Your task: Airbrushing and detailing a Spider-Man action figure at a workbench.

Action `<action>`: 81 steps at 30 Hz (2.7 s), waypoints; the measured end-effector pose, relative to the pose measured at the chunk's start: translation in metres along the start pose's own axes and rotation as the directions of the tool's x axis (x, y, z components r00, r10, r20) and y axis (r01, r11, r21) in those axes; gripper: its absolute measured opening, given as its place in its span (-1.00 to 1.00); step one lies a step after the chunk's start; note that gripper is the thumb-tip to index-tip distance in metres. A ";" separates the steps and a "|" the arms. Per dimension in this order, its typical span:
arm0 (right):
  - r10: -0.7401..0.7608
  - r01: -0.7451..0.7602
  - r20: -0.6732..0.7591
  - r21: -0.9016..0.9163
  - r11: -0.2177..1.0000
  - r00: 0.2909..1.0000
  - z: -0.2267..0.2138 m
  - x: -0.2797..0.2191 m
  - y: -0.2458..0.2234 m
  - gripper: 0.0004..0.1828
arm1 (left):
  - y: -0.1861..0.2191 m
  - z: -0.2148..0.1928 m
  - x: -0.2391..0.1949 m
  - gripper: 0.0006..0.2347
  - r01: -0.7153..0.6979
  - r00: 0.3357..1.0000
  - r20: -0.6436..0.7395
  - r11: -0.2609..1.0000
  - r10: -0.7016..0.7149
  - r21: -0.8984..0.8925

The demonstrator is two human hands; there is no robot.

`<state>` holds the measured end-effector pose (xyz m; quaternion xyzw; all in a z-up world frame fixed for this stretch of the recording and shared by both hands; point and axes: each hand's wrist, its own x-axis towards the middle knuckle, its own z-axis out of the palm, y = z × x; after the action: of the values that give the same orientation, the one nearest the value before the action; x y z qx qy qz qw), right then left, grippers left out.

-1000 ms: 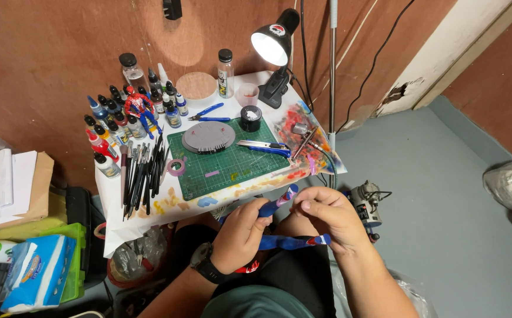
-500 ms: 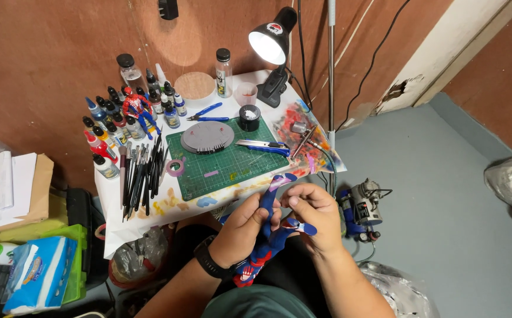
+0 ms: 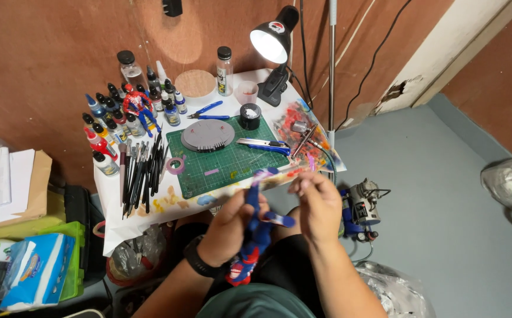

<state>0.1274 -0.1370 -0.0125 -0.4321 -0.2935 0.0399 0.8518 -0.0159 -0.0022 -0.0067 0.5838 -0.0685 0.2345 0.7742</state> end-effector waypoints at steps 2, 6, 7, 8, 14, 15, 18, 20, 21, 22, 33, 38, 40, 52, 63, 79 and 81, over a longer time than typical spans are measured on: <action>0.038 -0.049 -0.060 -0.199 0.979 0.998 -0.016 0.019 0.011 -0.81 | 0.017 -0.012 -0.005 -0.56 -0.003 1.000 -0.020 0.999 0.002 -0.040; 0.129 -0.180 -0.130 -0.561 0.808 0.983 -0.025 0.046 0.034 -0.78 | 0.006 -0.058 -0.026 -0.79 0.033 0.973 -0.230 0.999 -0.028 0.020; 0.138 -0.176 -0.109 -0.566 0.805 0.984 -0.026 0.050 0.043 -0.78 | 0.007 -0.062 -0.031 -0.79 0.023 0.968 -0.250 1.000 -0.019 0.015; 0.143 -0.145 -0.054 -0.636 0.758 0.988 -0.027 0.054 0.052 -0.79 | 0.008 -0.067 -0.036 -0.79 0.013 0.969 -0.244 0.995 -0.037 -0.100; 0.178 0.077 0.237 -0.779 0.623 0.955 0.012 0.066 0.080 -0.82 | 0.011 -0.086 -0.064 -0.81 0.020 0.895 -0.409 0.932 -0.179 -0.363; 0.186 0.100 0.259 -0.795 0.599 0.948 0.021 0.069 0.086 -0.79 | 0.012 -0.090 -0.067 -0.77 -0.026 0.918 -0.377 0.930 -0.123 -0.366; 0.190 0.228 0.400 -0.785 0.576 0.897 0.053 0.070 0.097 -0.82 | 0.024 -0.101 -0.077 -0.83 -0.120 0.944 -0.330 0.910 -0.020 -0.397; 0.197 0.299 0.491 -0.752 0.588 0.848 0.076 0.069 0.105 -0.85 | 0.024 -0.113 -0.090 -0.79 -0.017 0.879 -0.463 0.963 -0.114 -0.269; 0.196 0.360 0.568 -0.714 0.600 0.799 0.087 0.067 0.109 -0.88 | 0.024 -0.119 -0.097 -0.74 0.120 0.790 -0.584 0.981 -0.188 -0.154; 0.203 0.364 0.578 -0.709 0.604 0.790 0.099 0.066 0.111 -0.88 | 0.027 -0.119 -0.101 -0.74 0.113 0.782 -0.595 0.981 -0.185 -0.157; 0.137 0.711 0.898 -0.417 0.566 0.418 0.182 0.099 0.159 -0.78 | 0.045 -0.136 -0.121 -0.65 -0.132 0.883 -0.468 0.976 0.035 -0.175; 0.193 0.870 0.973 -0.204 0.448 0.128 0.200 0.142 0.190 -0.84 | 0.040 -0.138 -0.121 -0.67 -0.156 0.887 -0.461 0.961 0.034 -0.228; 0.210 0.888 0.978 -0.104 0.447 0.009 0.202 0.152 0.201 -0.83 | 0.035 -0.139 -0.120 -0.69 -0.166 0.882 -0.470 0.950 0.023 -0.265; 0.167 0.957 0.984 0.004 0.290 -0.054 0.193 0.161 0.167 -0.90 | 0.037 -0.132 -0.094 -0.71 -0.098 0.901 -0.396 0.806 -0.176 -0.583; 0.104 0.180 0.577 -0.413 0.893 0.810 0.119 0.144 0.160 -0.70 | 0.041 -0.114 -0.059 -0.71 -0.031 0.974 -0.171 0.659 -0.150 -0.752; 0.081 -0.178 0.239 0.420 0.890 0.968 0.056 0.021 -0.009 -0.83 | 0.019 -0.038 -0.010 -0.78 0.126 0.966 -0.227 0.992 -0.122 0.000; 0.032 -0.137 0.245 0.425 0.895 0.969 0.056 0.011 -0.020 -0.85 | 0.033 -0.023 -0.007 -0.77 0.057 0.995 -0.083 0.998 -0.054 0.026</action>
<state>0.1029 -0.1058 0.0340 -0.2340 -0.3550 0.1922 0.8845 -0.0404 0.0237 0.0120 0.5863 -0.0169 0.2378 0.7742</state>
